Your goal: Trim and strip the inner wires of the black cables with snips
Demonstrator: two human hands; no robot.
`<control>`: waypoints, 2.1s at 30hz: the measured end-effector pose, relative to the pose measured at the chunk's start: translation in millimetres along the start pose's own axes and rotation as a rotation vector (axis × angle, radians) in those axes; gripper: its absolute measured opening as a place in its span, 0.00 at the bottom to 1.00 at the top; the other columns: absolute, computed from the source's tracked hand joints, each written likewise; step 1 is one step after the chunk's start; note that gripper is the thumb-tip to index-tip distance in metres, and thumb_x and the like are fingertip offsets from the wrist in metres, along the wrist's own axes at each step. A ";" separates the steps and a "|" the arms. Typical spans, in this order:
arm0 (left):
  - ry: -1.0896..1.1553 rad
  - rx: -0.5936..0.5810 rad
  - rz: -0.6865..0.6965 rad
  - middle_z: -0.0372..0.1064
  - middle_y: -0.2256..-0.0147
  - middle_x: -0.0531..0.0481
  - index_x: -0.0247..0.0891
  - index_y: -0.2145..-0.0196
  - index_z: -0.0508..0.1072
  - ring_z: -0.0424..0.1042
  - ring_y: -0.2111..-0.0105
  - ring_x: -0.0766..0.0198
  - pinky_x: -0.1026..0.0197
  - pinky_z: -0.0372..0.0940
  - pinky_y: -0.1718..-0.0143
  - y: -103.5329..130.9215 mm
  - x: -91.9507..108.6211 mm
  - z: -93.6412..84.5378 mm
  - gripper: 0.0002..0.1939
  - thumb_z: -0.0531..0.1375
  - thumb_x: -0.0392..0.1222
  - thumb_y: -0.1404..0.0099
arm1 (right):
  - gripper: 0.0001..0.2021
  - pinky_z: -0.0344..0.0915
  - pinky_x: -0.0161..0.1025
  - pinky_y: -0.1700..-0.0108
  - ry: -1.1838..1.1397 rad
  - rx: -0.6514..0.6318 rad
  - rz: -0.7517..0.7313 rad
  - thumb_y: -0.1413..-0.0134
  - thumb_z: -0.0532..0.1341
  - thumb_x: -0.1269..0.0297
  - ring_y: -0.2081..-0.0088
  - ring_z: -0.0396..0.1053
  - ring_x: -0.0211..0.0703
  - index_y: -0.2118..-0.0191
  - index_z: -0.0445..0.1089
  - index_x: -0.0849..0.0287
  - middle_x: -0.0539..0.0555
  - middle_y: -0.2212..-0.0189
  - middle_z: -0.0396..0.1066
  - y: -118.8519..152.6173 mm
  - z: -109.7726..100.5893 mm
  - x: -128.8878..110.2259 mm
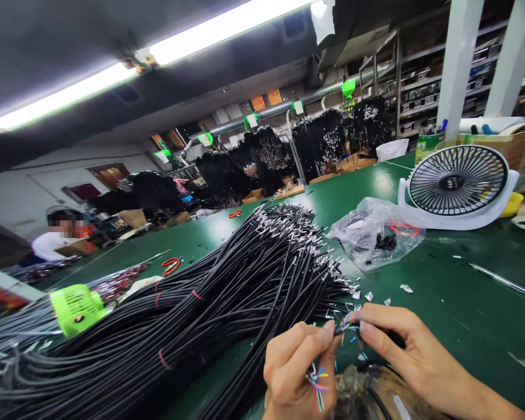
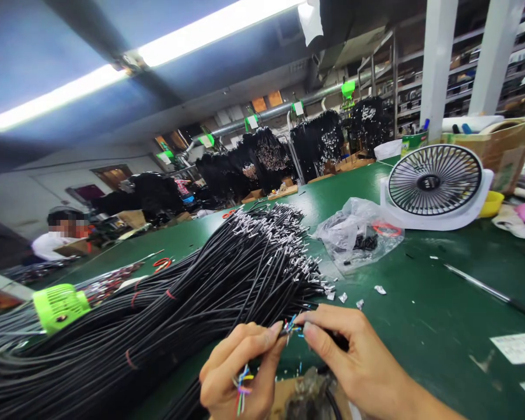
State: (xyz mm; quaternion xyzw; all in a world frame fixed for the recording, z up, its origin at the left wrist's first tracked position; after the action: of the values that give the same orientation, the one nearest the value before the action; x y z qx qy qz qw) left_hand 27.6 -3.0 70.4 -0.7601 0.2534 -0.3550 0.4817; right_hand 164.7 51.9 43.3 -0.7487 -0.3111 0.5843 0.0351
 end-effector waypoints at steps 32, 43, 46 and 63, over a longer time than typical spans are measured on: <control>0.622 -0.476 -1.026 0.51 0.89 0.60 0.35 0.81 0.63 0.45 0.92 0.76 0.70 0.42 0.90 23.7 -38.9 43.0 0.22 0.54 0.55 0.38 | 0.12 0.66 0.38 0.56 0.167 0.115 0.012 0.40 0.54 0.62 0.60 0.71 0.44 0.60 0.74 0.56 0.55 0.64 0.75 1.6 -4.7 13.1; 0.170 -0.357 -0.583 0.64 0.82 0.53 0.35 0.80 0.69 0.60 0.80 0.69 0.68 0.53 0.79 9.7 -24.6 28.2 0.11 0.60 0.38 0.42 | 0.10 0.56 0.33 0.74 -0.130 0.169 0.155 0.50 0.63 0.57 0.75 0.58 0.37 0.73 0.65 0.58 0.48 0.76 0.61 -1.6 -8.8 20.0; 0.170 -0.333 -0.565 0.67 0.80 0.52 0.35 0.78 0.71 0.63 0.79 0.68 0.67 0.55 0.77 8.7 -24.7 27.8 0.08 0.60 0.37 0.42 | 0.12 0.56 0.34 0.72 -0.225 0.137 0.213 0.54 0.65 0.57 0.74 0.57 0.37 0.73 0.66 0.59 0.48 0.76 0.61 -3.7 -7.7 27.5; 0.545 -0.551 -0.963 0.54 0.84 0.56 0.34 0.82 0.64 0.50 0.84 0.73 0.68 0.46 0.83 25.3 -31.4 52.4 0.19 0.57 0.51 0.40 | 0.09 0.54 0.36 0.71 -0.013 0.187 -0.050 0.47 0.59 0.65 0.73 0.56 0.38 0.75 0.63 0.59 0.50 0.76 0.61 -17.9 -22.4 14.0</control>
State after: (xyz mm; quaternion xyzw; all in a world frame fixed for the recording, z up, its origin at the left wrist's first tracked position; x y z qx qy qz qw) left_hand 48.1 38.5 23.1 -0.7677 0.0783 -0.6354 -0.0287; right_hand 178.9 80.3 45.8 -0.7303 -0.2741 0.6146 0.1175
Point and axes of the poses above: each hand's wrist, its own y-axis away from the middle knuckle, its own z-axis out of the palm, x = y × z, the point moved 7 cm from there along -y, towards the middle knuckle
